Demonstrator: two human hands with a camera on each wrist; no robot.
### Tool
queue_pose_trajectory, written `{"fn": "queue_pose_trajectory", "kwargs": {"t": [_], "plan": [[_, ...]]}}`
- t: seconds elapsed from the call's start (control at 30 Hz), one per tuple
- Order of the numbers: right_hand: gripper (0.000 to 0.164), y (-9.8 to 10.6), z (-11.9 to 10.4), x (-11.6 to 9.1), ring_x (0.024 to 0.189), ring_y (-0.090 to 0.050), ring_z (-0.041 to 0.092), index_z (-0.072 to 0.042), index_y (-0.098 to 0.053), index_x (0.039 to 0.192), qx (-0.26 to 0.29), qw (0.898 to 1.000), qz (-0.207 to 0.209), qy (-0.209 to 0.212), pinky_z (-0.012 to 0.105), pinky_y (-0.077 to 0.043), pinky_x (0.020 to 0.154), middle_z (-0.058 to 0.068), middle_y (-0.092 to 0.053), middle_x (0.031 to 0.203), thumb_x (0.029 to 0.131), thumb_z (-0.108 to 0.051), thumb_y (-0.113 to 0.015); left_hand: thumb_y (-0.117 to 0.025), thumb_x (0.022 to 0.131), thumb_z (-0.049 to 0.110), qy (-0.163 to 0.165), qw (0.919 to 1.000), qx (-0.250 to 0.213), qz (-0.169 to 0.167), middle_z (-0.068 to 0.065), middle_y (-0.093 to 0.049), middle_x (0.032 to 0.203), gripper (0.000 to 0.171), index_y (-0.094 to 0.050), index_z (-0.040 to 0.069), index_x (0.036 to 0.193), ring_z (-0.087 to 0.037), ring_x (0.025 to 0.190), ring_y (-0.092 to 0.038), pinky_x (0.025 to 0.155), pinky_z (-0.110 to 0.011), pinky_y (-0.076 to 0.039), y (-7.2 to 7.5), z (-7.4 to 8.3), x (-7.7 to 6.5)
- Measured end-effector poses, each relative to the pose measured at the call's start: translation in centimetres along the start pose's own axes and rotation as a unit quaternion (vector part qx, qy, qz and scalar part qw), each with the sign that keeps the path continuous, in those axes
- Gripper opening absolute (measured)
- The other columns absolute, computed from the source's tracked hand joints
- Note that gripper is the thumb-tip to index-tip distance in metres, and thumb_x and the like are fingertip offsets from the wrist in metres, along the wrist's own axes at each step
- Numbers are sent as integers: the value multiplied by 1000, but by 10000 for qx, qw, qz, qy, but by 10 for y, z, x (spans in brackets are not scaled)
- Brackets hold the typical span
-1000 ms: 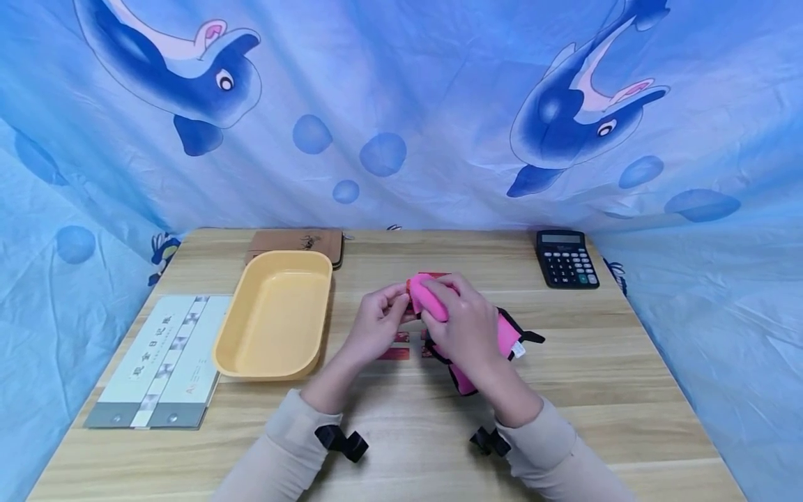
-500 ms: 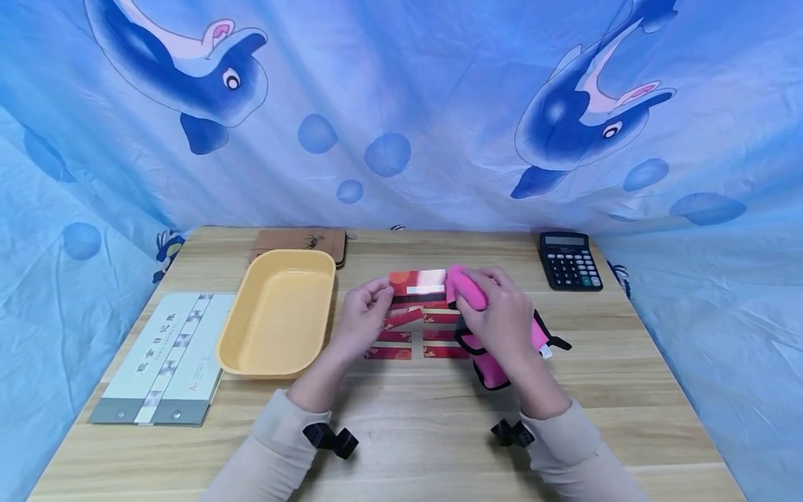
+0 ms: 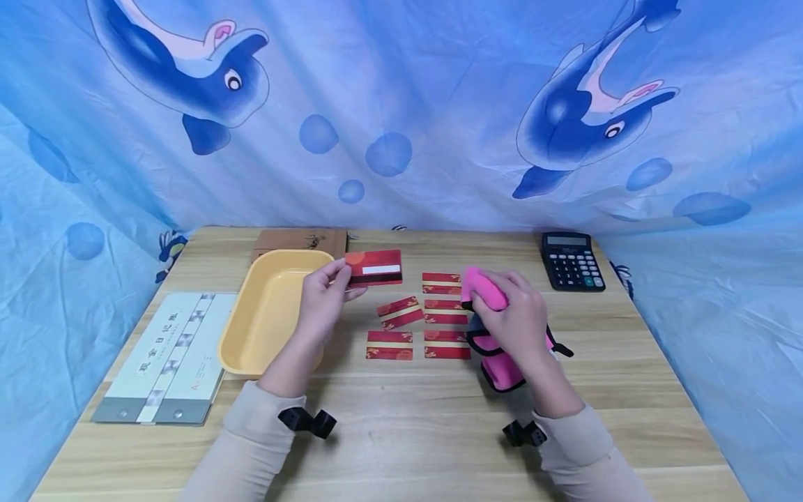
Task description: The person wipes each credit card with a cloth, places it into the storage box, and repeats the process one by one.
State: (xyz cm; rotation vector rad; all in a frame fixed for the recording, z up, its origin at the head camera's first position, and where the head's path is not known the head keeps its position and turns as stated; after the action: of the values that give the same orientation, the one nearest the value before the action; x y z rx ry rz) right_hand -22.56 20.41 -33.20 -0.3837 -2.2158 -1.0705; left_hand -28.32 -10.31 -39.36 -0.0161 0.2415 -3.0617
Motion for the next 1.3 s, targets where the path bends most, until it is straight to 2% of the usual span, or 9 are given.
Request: {"fn": "queue_pose_trajectory", "kwargs": {"t": [0.13,0.27,0.37,0.47,0.6,0.8,0.9,1.03,1.3], "plan": [[36,0,6,-1,76,-67,30,-5,-77,114,-13,10000,2,-57,39,-50,56,16,-72,99,80,-17,-82,-53,105,6,13,9991,21,433,-19,-63,115,29,-60,-13,126,-11,79,-74,81,-29,-62,26,4,6],[37,0,10,-2,75,-66,29,-5,-77,114,-28,9999,-1,-118,38,-50,56,15,-72,97,81,-19,-83,-56,103,5,-194,9967,-50,791,-9,-70,100,28,-60,-15,123,-11,75,-74,77,-29,-63,52,12,13],[37,-1,13,-3,75,-66,29,-5,-77,114,-33,9999,13,-151,38,-49,56,15,-72,96,81,-19,-83,-55,103,4,-241,9953,-53,940,-5,-71,97,30,-59,-14,126,-11,75,-74,75,-28,-63,69,15,17],[37,-2,15,-4,77,-67,29,-5,-77,115,-21,9998,1,-198,39,-50,57,15,-73,97,81,-19,-83,-53,104,2,-106,9946,61,1031,-13,-68,110,34,-55,-13,134,-9,79,-73,77,-26,-63,84,16,20],[38,-2,20,-5,79,-67,30,-6,-76,115,-34,9996,-33,-292,40,-50,59,15,-73,99,82,-21,-83,-49,105,3,159,9939,307,1047,-27,-56,135,40,-48,-10,143,-8,89,-71,84,-25,-61,103,15,22],[38,-3,25,-7,81,-67,31,-6,-77,115,-61,9995,-9,-323,41,-50,60,16,-73,101,81,-21,-84,-46,106,4,306,9926,375,1116,-30,-48,145,43,-44,-7,148,-6,86,-71,83,-25,-61,129,6,25],[38,-3,26,-8,81,-67,31,-5,-77,114,-50,9995,-6,-312,41,-50,60,16,-73,100,80,-20,-84,-46,106,2,348,9908,504,1207,-32,-48,145,43,-44,-8,147,-3,80,-71,80,-24,-62,137,-1,27],[38,-4,27,-8,79,-67,31,-5,-77,114,-46,9995,-22,-314,41,-49,59,16,-73,100,80,-21,-84,-47,105,0,430,9892,891,1081,-33,-53,136,41,-45,-11,145,-3,78,-70,80,-24,-62,141,-12,31],[39,-10,30,-11,83,-67,32,-4,-76,116,-12,9991,-132,-391,43,-50,62,16,-73,102,81,-21,-84,-44,100,-10,735,9829,1654,335,-42,-51,134,44,-41,-16,144,-1,75,-67,79,-20,-61,136,-37,34]]}}
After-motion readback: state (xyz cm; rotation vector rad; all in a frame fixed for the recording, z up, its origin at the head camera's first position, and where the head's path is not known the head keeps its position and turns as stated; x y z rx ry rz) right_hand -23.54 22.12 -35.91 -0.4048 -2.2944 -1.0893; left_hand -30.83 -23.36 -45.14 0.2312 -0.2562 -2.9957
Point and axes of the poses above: each hand's wrist, its own x-axis towards the middle knuckle, its own y-axis out of the back of the hand, z = x × y, the point moved 10 cm from there along x, towards the middle knuckle
